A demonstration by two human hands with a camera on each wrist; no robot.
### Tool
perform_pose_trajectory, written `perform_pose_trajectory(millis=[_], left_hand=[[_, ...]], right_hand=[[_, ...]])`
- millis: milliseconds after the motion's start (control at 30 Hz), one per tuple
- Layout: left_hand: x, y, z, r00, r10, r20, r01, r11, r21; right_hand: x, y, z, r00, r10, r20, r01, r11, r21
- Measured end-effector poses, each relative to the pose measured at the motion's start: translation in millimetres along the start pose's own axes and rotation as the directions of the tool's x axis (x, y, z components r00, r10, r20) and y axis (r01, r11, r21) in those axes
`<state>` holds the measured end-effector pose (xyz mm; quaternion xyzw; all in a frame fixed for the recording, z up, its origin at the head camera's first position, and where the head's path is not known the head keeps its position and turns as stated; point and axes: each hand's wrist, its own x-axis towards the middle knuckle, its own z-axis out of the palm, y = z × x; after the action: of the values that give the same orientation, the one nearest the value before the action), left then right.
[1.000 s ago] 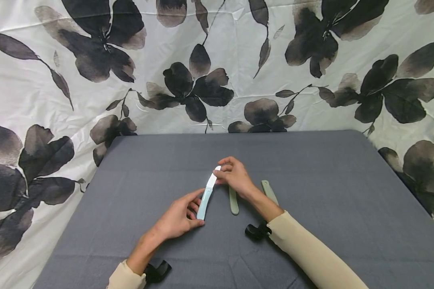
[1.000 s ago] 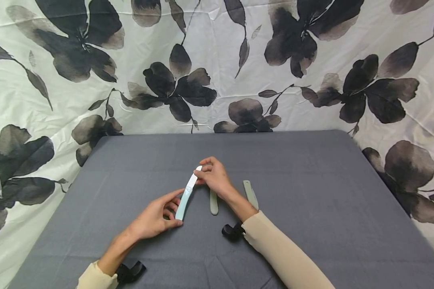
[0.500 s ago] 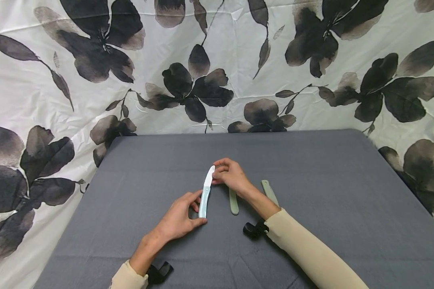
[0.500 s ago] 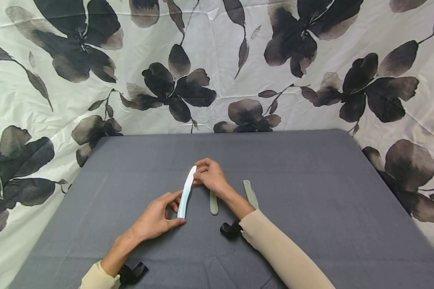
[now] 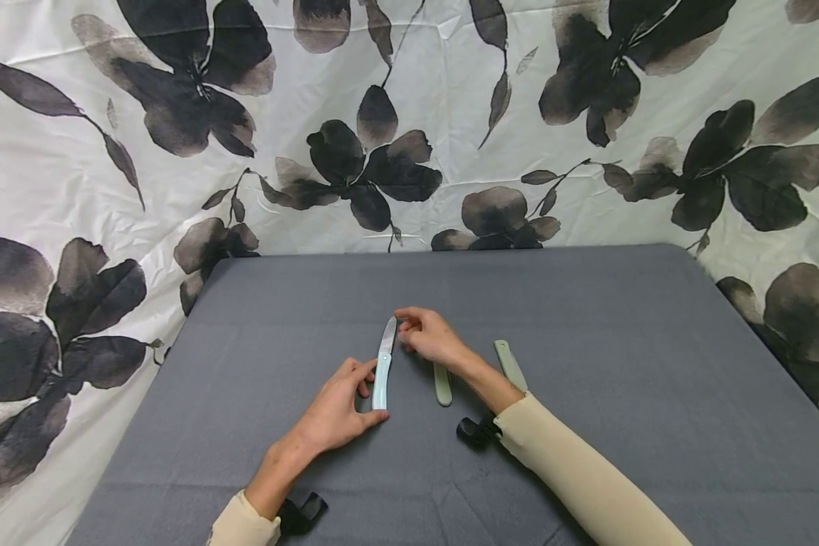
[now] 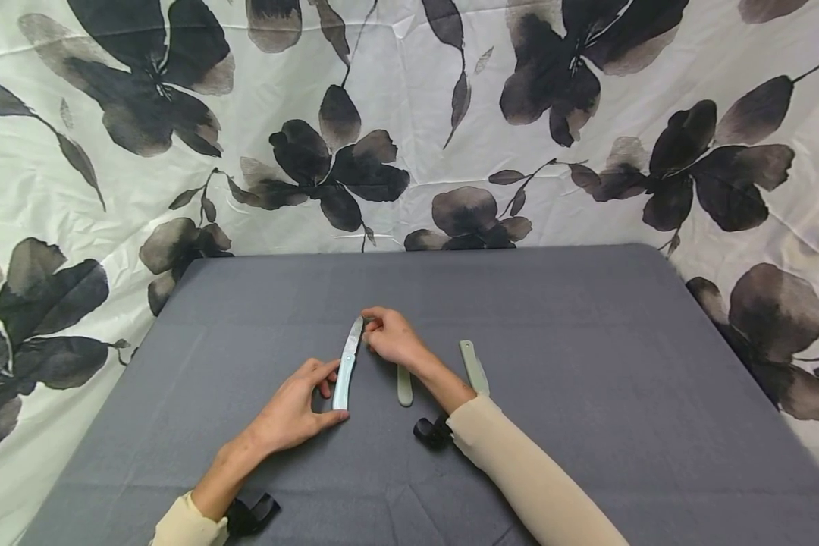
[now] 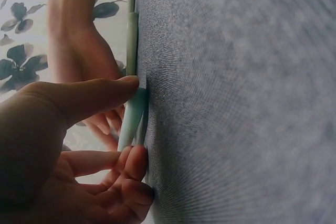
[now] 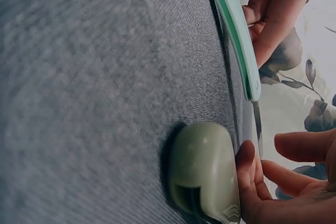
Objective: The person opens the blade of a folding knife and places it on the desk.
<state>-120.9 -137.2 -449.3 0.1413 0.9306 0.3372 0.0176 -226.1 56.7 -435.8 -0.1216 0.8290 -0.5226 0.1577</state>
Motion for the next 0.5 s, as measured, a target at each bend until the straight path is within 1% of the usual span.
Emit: perform_pose_trajectory(millis=[133, 300, 500], left_hand=[[-0.4, -0.3, 0.0, 1.000, -0.017, 0.010, 0.017, 1.000, 0.011], [-0.9, -0.6, 0.5, 0.999, -0.048, 0.023, 0.048, 0.999, 0.016], [-2.1, -0.4, 1.8, 0.998, -0.055, 0.041, 0.054, 0.998, 0.028]], right_hand=[[1.1, -1.2, 1.1, 1.000, 0.013, 0.012, -0.013, 1.000, -0.018], [4.6, -2.0, 2.6, 0.999, 0.005, 0.033, -0.003, 0.998, -0.056], [7.5, -2.0, 1.9, 0.999, -0.032, 0.038, 0.037, 0.986, -0.163]])
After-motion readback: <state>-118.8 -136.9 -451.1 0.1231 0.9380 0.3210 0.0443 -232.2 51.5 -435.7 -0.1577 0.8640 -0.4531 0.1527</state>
